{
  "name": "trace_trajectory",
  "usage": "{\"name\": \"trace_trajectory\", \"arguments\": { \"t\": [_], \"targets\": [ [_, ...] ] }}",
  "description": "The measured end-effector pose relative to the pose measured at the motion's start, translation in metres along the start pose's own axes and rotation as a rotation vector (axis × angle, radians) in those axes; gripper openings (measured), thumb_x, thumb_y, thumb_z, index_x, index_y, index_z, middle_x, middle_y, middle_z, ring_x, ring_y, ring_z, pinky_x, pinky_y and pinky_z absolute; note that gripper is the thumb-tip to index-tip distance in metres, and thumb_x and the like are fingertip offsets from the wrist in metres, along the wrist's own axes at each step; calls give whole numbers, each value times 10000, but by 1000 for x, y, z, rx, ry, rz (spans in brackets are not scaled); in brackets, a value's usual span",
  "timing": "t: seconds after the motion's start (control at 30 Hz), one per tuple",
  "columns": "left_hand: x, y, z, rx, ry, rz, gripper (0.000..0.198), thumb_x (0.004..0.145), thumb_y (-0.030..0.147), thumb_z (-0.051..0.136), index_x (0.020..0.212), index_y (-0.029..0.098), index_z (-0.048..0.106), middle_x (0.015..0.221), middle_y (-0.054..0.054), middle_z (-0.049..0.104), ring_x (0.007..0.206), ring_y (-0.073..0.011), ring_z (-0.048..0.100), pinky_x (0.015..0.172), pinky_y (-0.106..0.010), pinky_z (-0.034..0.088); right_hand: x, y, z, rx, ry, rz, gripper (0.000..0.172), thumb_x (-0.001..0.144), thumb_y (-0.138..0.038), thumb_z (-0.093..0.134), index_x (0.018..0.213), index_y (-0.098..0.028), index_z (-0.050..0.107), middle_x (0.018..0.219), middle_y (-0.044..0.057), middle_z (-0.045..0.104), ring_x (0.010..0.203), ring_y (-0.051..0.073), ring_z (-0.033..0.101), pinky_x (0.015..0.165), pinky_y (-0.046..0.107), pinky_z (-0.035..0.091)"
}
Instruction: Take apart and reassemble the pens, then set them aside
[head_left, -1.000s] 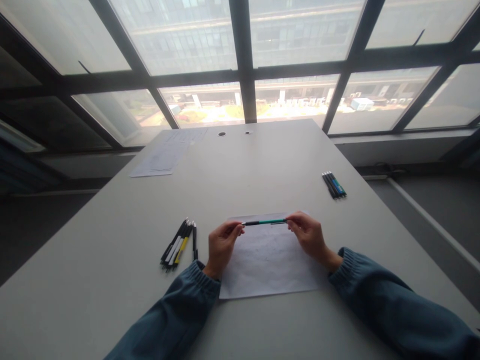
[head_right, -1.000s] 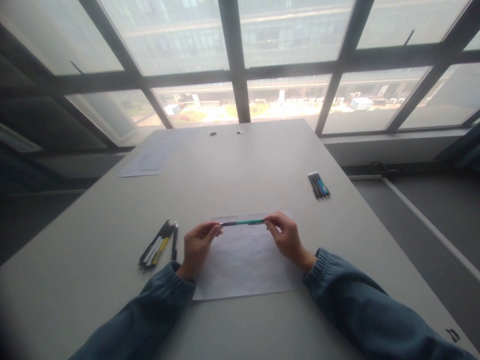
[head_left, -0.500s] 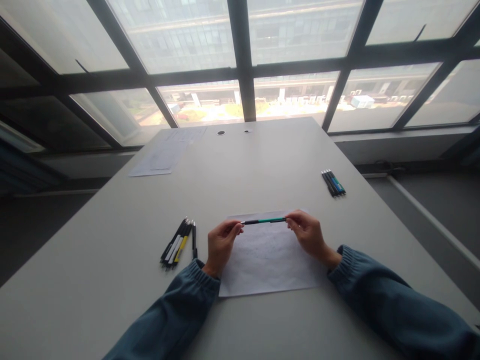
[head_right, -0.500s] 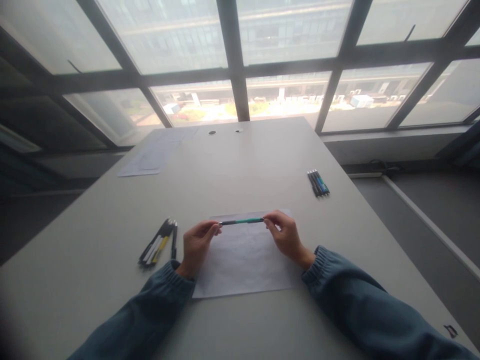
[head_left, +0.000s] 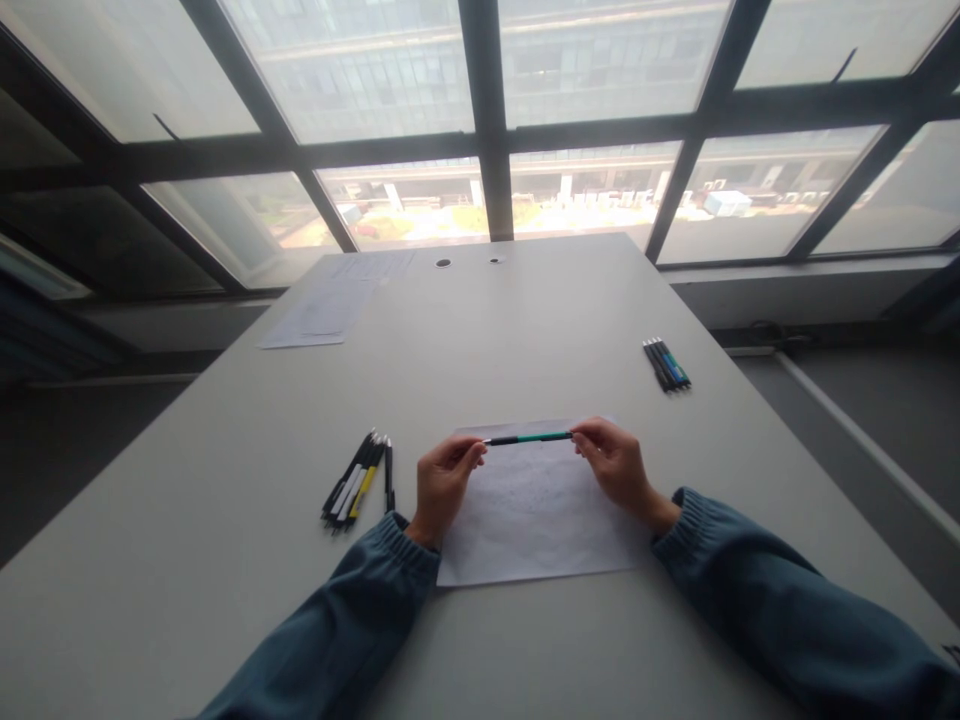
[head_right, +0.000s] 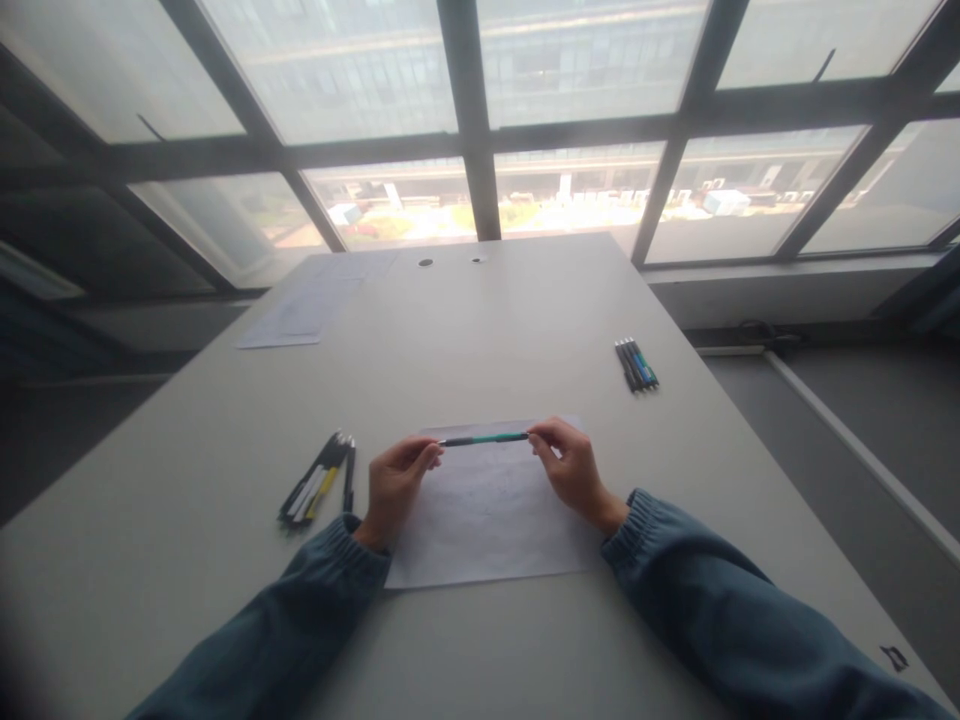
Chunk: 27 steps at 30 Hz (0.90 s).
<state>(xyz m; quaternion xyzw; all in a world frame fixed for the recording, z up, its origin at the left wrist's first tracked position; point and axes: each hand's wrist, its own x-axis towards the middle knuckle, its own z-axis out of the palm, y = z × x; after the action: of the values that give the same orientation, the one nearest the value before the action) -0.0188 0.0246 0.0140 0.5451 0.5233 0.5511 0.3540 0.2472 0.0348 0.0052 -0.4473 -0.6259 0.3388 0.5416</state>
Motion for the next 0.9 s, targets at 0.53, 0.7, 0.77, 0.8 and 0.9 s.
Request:
{"name": "trace_trajectory", "arguments": {
  "t": [0.53,0.7,0.77,0.8,0.9],
  "targets": [
    [0,0,0,-6,-9,-2,252,820,385,761,880,141,755,726,-42,717,621,-127,642,606,-230,540,0,1,-1,-14,-15,6,194,938,-377,625,907,-199,696,769,31,646,672,156,614,628,286,521],
    [0,0,-1,-9,-18,0,233,823,372,760,871,144,753,723,-35,709,617,-121,635,605,-223,536,-1,2,-1,-11,-18,5,177,942,-358,623,908,-200,695,780,28,643,676,153,610,637,288,513],
    [0,-1,-1,-7,-19,-2,233,824,371,759,871,143,753,725,-37,710,619,-122,636,609,-225,538,-1,1,-1,-5,-20,7,168,944,-347,623,910,-199,694,786,27,642,678,150,610,636,284,508],
    [0,-1,-1,-6,-18,-1,232,825,370,758,871,143,753,725,-38,710,621,-122,636,611,-225,538,-1,0,-1,-2,-22,6,165,945,-343,622,908,-199,693,785,26,641,677,148,608,633,282,505],
    [0,-3,-2,-4,-22,0,230,826,368,758,873,143,753,727,-39,712,623,-120,634,613,-222,536,0,-1,-1,4,-22,-2,158,948,-329,620,896,-197,690,771,21,634,674,143,602,629,274,496]
  ]
}}
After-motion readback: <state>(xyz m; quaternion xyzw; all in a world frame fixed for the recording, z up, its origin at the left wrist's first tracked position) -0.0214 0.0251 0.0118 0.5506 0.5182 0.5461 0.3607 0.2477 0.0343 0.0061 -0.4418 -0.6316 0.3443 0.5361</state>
